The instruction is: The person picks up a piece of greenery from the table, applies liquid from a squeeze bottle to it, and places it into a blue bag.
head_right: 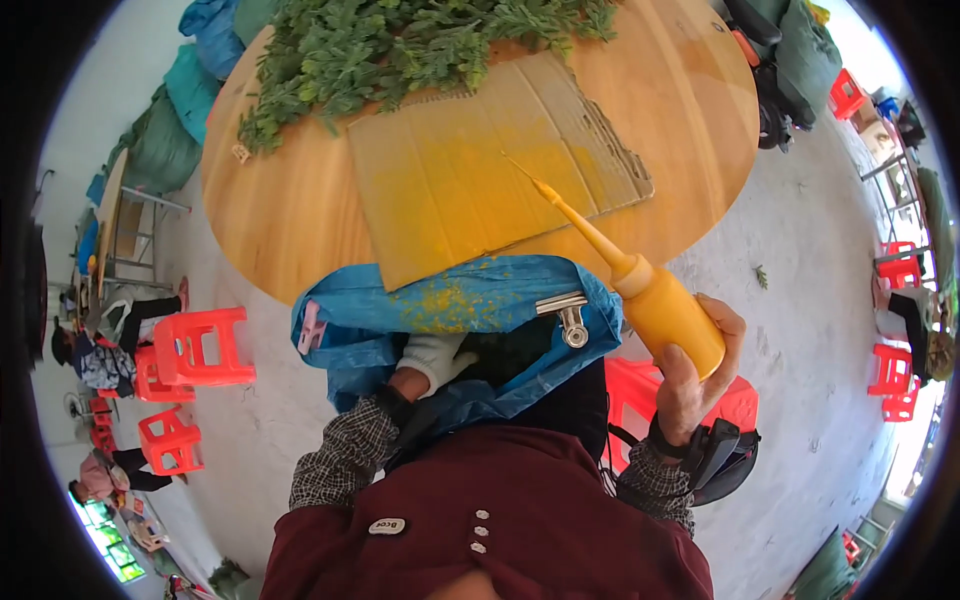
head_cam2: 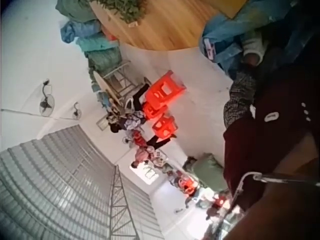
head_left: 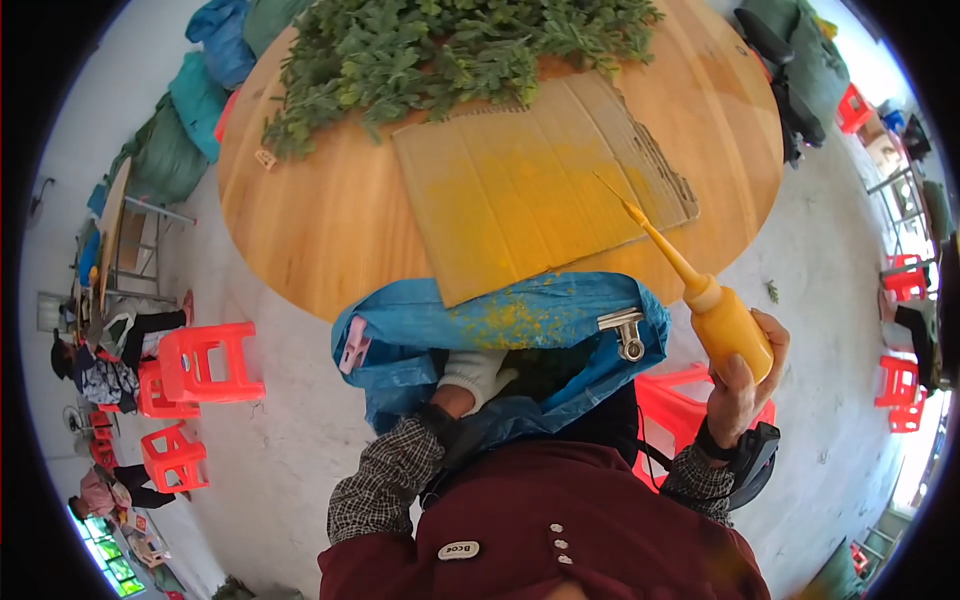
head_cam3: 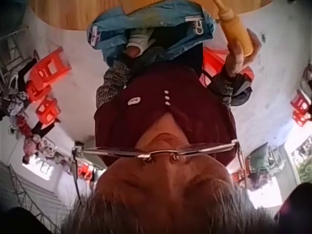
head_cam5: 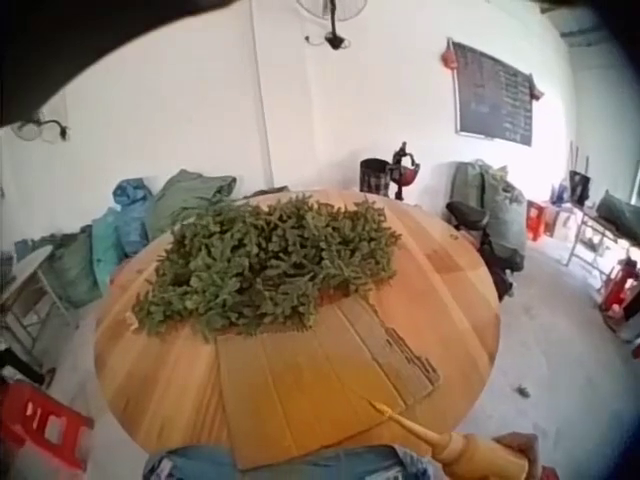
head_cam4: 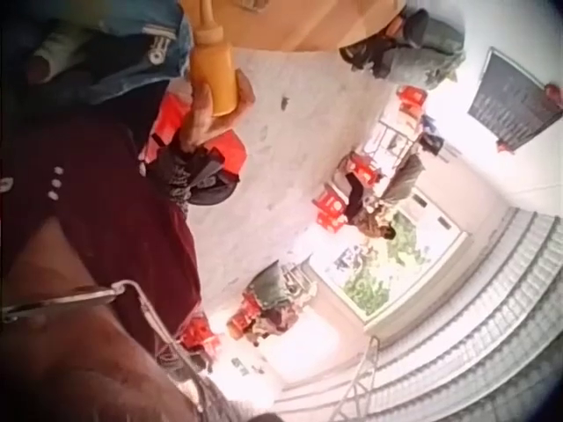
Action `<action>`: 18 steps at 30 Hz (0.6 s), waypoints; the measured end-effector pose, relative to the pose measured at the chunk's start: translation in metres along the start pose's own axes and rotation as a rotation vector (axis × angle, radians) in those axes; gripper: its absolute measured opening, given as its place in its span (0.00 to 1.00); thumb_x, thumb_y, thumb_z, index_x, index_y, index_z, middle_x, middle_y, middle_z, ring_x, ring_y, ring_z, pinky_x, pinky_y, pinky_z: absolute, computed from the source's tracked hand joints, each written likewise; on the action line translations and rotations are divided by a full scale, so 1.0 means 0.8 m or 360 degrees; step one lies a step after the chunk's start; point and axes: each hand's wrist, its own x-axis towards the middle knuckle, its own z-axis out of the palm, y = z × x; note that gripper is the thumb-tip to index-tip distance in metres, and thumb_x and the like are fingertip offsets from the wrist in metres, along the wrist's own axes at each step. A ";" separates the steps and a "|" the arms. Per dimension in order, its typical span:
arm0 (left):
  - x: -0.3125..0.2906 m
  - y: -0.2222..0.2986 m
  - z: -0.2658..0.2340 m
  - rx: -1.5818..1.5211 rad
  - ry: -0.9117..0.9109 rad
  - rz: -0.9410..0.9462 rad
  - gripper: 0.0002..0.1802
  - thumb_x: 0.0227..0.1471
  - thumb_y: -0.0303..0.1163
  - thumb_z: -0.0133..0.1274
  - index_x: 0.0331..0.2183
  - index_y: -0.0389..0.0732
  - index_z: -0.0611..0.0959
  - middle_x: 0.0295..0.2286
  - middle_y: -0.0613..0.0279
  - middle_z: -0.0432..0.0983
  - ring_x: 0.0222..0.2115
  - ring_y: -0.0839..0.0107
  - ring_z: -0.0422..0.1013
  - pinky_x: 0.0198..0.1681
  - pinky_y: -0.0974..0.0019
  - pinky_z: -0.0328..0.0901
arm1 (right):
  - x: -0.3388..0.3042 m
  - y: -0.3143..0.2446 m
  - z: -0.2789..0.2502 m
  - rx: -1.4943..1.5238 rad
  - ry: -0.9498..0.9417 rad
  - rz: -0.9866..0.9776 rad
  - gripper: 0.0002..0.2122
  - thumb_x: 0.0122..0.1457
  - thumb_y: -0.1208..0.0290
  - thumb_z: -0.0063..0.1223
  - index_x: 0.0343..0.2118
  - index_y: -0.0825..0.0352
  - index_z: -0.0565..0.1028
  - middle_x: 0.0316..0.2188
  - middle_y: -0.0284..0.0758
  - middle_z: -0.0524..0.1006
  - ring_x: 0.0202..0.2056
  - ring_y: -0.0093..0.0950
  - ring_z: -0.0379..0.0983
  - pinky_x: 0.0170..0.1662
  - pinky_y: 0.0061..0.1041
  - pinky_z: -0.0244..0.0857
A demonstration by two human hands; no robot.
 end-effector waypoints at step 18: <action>-0.074 0.009 0.006 0.0256 0.0617 0.0208 0.21 0.54 0.44 0.48 0.49 0.49 0.78 0.53 0.49 0.64 0.55 0.46 0.59 0.57 0.42 0.53 | -0.019 -0.019 0.015 0.0176 -0.0214 0.0101 0.25 0.47 0.57 0.58 0.45 0.65 0.66 0.26 0.30 0.70 0.20 0.16 0.61 0.20 0.14 0.53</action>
